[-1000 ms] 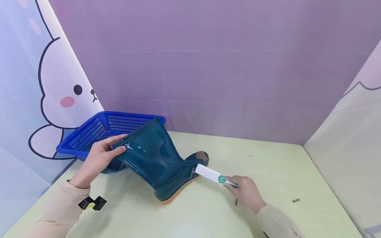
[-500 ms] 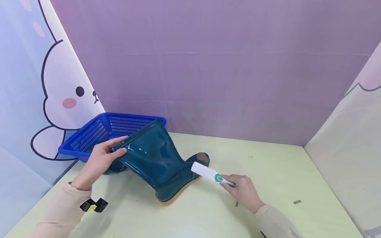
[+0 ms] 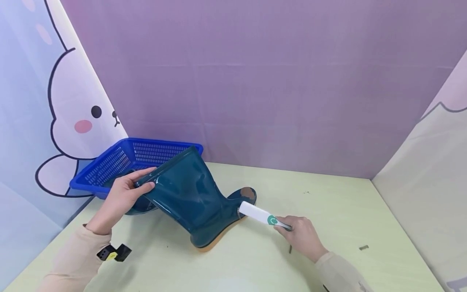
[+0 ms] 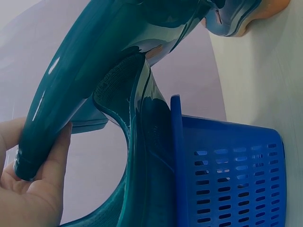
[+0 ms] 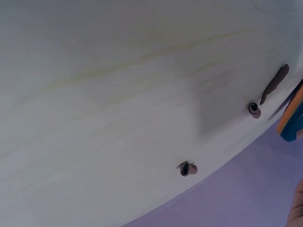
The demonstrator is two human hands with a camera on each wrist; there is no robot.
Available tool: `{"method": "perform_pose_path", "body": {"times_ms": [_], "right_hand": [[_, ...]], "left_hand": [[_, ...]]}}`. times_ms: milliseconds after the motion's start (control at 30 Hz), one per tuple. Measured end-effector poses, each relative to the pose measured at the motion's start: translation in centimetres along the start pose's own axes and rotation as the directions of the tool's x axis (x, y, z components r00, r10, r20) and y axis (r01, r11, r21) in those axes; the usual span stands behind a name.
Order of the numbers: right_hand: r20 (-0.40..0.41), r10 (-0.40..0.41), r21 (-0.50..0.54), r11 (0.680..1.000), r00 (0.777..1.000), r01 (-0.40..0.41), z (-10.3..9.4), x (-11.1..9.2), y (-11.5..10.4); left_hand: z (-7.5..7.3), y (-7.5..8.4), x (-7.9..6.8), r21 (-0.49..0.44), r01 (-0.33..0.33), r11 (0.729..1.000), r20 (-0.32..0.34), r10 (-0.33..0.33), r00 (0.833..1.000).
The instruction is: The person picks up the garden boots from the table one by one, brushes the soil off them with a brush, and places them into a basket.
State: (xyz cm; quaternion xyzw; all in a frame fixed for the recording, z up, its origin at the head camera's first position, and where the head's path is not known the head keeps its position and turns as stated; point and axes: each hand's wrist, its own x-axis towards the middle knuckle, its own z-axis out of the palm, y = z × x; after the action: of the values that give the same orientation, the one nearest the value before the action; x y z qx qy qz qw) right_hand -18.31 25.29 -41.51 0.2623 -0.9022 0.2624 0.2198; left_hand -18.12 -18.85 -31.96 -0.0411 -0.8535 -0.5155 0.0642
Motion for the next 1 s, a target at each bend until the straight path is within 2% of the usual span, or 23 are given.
{"method": "perform_pose_path", "body": {"times_ms": [267,500,633,733,1000], "right_hand": [[-0.011,0.02,-0.024,0.999,1.0,-0.021,-0.63,-0.52,0.13],[-0.055,0.006,-0.012,1.0,0.998,-0.006,-0.74,-0.52,-0.18],[-0.046,0.003,0.001,1.0,0.999,-0.003,-0.42,-0.13,-0.43],[-0.018,0.004,-0.029,1.0,1.0,-0.005,-0.4,-0.13,-0.41],[-0.034,0.018,-0.103,0.994,0.999,-0.022,-0.88,-0.75,0.24]], "left_hand": [[0.05,-0.14,0.15,0.001,-0.022,1.0,-0.002,0.022,1.0],[0.05,-0.19,0.18,0.003,-0.005,1.0,0.003,0.005,1.0],[0.03,-0.27,0.2,-0.004,0.0,1.0,0.007,0.0,1.0],[0.08,-0.3,0.22,-0.012,0.003,1.0,0.007,-0.003,1.0],[0.11,-0.21,0.35,-0.006,-0.016,1.0,-0.001,0.016,1.0]]}}
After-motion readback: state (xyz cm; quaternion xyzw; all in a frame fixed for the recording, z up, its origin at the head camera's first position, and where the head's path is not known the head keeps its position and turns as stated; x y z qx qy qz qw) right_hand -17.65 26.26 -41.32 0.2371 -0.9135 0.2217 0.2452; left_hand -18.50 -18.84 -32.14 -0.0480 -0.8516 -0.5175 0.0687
